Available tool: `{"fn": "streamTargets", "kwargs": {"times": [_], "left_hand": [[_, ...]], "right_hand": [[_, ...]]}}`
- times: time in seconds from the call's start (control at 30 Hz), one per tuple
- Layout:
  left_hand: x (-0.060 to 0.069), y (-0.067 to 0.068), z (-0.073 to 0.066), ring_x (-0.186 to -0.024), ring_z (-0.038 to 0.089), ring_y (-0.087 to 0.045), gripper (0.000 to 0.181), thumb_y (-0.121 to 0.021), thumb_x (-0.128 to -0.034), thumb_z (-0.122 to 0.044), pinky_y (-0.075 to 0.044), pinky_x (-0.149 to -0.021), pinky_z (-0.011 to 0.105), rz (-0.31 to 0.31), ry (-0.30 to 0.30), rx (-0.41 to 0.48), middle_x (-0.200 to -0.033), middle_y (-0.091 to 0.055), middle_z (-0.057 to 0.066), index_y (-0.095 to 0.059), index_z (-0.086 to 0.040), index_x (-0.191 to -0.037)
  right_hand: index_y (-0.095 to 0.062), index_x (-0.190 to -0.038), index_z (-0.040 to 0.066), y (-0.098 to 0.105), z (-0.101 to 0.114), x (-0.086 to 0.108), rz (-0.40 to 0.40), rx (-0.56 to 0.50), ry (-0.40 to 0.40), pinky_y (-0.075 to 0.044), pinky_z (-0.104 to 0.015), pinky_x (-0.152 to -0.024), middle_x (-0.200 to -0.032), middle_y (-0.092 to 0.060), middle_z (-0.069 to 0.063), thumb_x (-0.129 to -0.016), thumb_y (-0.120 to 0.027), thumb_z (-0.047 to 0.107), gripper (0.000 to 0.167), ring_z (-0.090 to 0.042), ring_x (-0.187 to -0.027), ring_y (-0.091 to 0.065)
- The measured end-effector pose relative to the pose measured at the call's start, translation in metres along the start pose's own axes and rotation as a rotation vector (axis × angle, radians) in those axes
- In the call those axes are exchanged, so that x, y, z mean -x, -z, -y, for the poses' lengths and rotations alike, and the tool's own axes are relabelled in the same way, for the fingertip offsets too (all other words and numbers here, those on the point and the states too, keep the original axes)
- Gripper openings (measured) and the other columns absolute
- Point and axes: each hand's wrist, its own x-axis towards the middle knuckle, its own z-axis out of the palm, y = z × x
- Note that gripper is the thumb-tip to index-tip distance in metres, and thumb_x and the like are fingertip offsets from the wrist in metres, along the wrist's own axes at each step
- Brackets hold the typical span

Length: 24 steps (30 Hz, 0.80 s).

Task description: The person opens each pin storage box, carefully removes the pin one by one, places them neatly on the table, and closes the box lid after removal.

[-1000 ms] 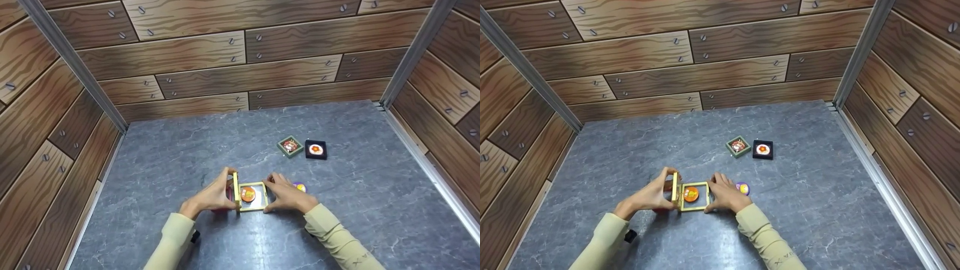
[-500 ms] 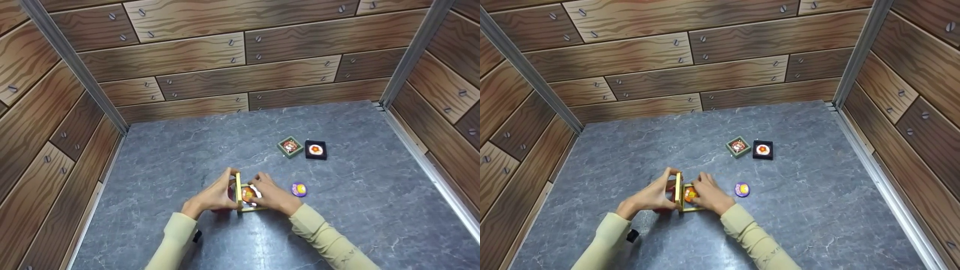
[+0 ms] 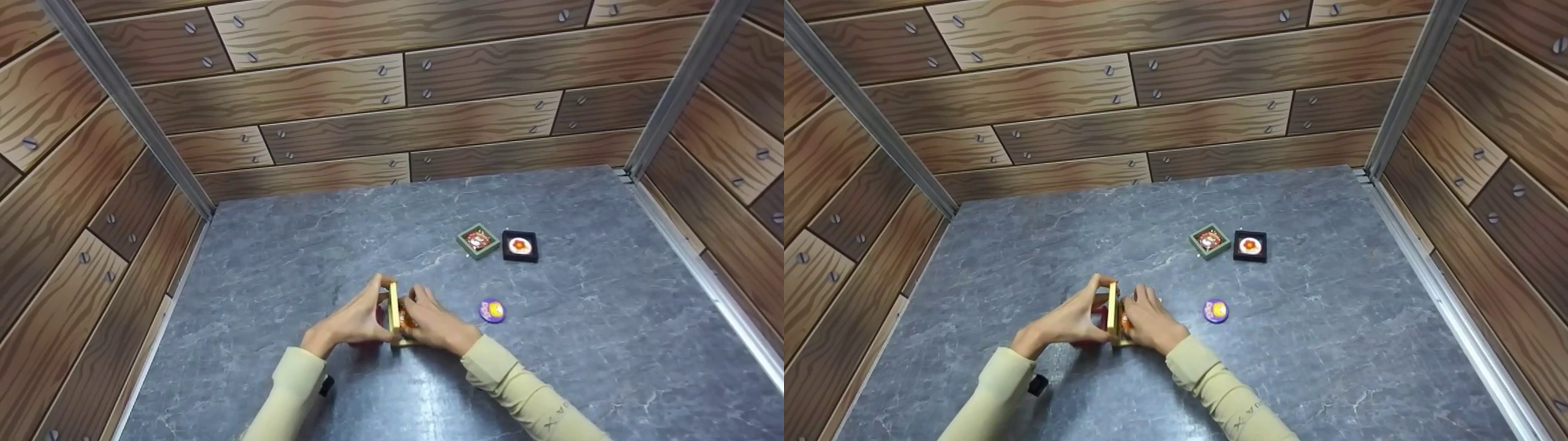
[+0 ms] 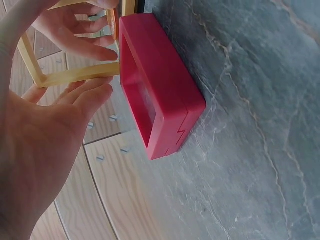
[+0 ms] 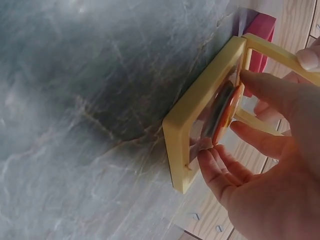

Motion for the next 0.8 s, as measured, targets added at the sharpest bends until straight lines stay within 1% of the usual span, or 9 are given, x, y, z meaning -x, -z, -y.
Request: {"fn": "streamTargets", "kwargs": {"times": [0.2, 0.3, 0.43, 0.53, 0.63, 0.67, 0.73, 0.77, 0.8], "left_hand": [[-0.001, -0.001, -0.001, -0.150, 0.042, -0.049, 0.097, -0.091, -0.0742, -0.010, -0.046, -0.124, 0.043, 0.009, 0.015, 0.005, -0.155, -0.040, 0.024, -0.030, -0.013, -0.150], [-0.001, 0.000, -0.002, -0.149, 0.042, -0.049, 0.098, -0.091, -0.0739, -0.008, -0.045, -0.125, 0.044, 0.007, 0.017, 0.010, -0.155, -0.040, 0.024, -0.030, -0.012, -0.151], [-0.002, 0.000, -0.003, -0.149, 0.043, -0.049, 0.098, -0.091, -0.0738, -0.006, -0.042, -0.127, 0.044, 0.005, 0.008, 0.013, -0.156, -0.040, 0.025, -0.030, -0.011, -0.151], [-0.002, 0.000, -0.003, -0.149, 0.043, -0.049, 0.099, -0.090, -0.0735, -0.005, -0.042, -0.127, 0.044, 0.006, 0.003, 0.015, -0.155, -0.040, 0.025, -0.030, -0.011, -0.152], [-0.001, 0.000, -0.002, -0.149, 0.042, -0.050, 0.101, -0.091, -0.0733, -0.005, -0.043, -0.127, 0.043, 0.008, 0.003, 0.016, -0.155, -0.040, 0.025, -0.029, -0.010, -0.152], [-0.001, 0.000, -0.002, -0.149, 0.042, -0.050, 0.101, -0.091, -0.0734, -0.006, -0.043, -0.127, 0.043, 0.010, 0.003, 0.015, -0.155, -0.040, 0.025, -0.029, -0.010, -0.153], [-0.001, -0.001, -0.001, -0.148, 0.041, -0.051, 0.101, -0.091, -0.0733, -0.007, -0.043, -0.127, 0.044, 0.007, 0.005, 0.010, -0.155, -0.041, 0.024, -0.029, -0.011, -0.153], [-0.001, -0.001, -0.001, -0.147, 0.040, -0.052, 0.101, -0.092, -0.0732, -0.007, -0.043, -0.126, 0.044, 0.004, 0.007, 0.009, -0.155, -0.042, 0.024, -0.029, -0.011, -0.153], [-0.001, -0.001, -0.001, -0.147, 0.039, -0.052, 0.101, -0.092, -0.0732, -0.007, -0.044, -0.126, 0.044, 0.002, 0.009, 0.008, -0.155, -0.042, 0.023, -0.030, -0.011, -0.153]], "right_hand": [[-0.064, -0.114, -0.003, -0.004, -0.001, 0.000, -0.053, 0.046, 0.054, -0.057, -0.053, -0.094, -0.109, -0.049, -0.017, -0.086, -0.074, 0.008, 0.031, -0.029, -0.099, -0.047], [-0.064, -0.112, -0.004, -0.004, 0.000, 0.000, -0.072, 0.055, 0.062, -0.056, -0.054, -0.091, -0.106, -0.048, -0.016, -0.085, -0.075, 0.008, 0.032, -0.029, -0.096, -0.047], [-0.064, -0.113, -0.004, -0.004, 0.001, 0.000, -0.078, 0.059, 0.053, -0.056, -0.054, -0.093, -0.107, -0.049, -0.017, -0.085, -0.077, 0.008, 0.033, -0.031, -0.098, -0.048], [-0.064, -0.111, -0.003, -0.005, -0.001, 0.000, -0.088, 0.039, 0.052, -0.057, -0.055, -0.095, -0.109, -0.051, -0.017, -0.085, -0.078, 0.008, 0.032, -0.031, -0.101, -0.050], [-0.063, -0.107, -0.002, -0.006, -0.005, 0.002, -0.124, -0.005, 0.085, -0.057, -0.056, -0.092, -0.107, -0.052, -0.017, -0.082, -0.079, 0.007, 0.031, -0.032, -0.100, -0.051], [-0.063, -0.106, 0.000, -0.014, -0.016, -0.001, -0.148, -0.006, 0.121, -0.056, -0.052, -0.093, -0.108, -0.052, -0.015, -0.083, -0.079, 0.011, 0.031, -0.031, -0.102, -0.051], [-0.063, -0.107, -0.001, -0.014, -0.018, 0.000, -0.158, -0.043, 0.130, -0.056, -0.054, -0.094, -0.110, -0.053, -0.017, -0.081, -0.079, 0.010, 0.033, -0.033, -0.104, -0.051], [-0.063, -0.108, -0.001, -0.018, -0.025, 0.000, -0.169, -0.034, 0.138, -0.057, -0.052, -0.094, -0.110, -0.053, -0.017, -0.081, -0.079, 0.012, 0.033, -0.032, -0.104, -0.051], [-0.064, -0.110, -0.002, -0.017, -0.025, 0.000, -0.161, -0.048, 0.128, -0.056, -0.054, -0.096, -0.112, -0.054, -0.018, -0.081, -0.078, 0.011, 0.035, -0.034, -0.107, -0.051]]}}
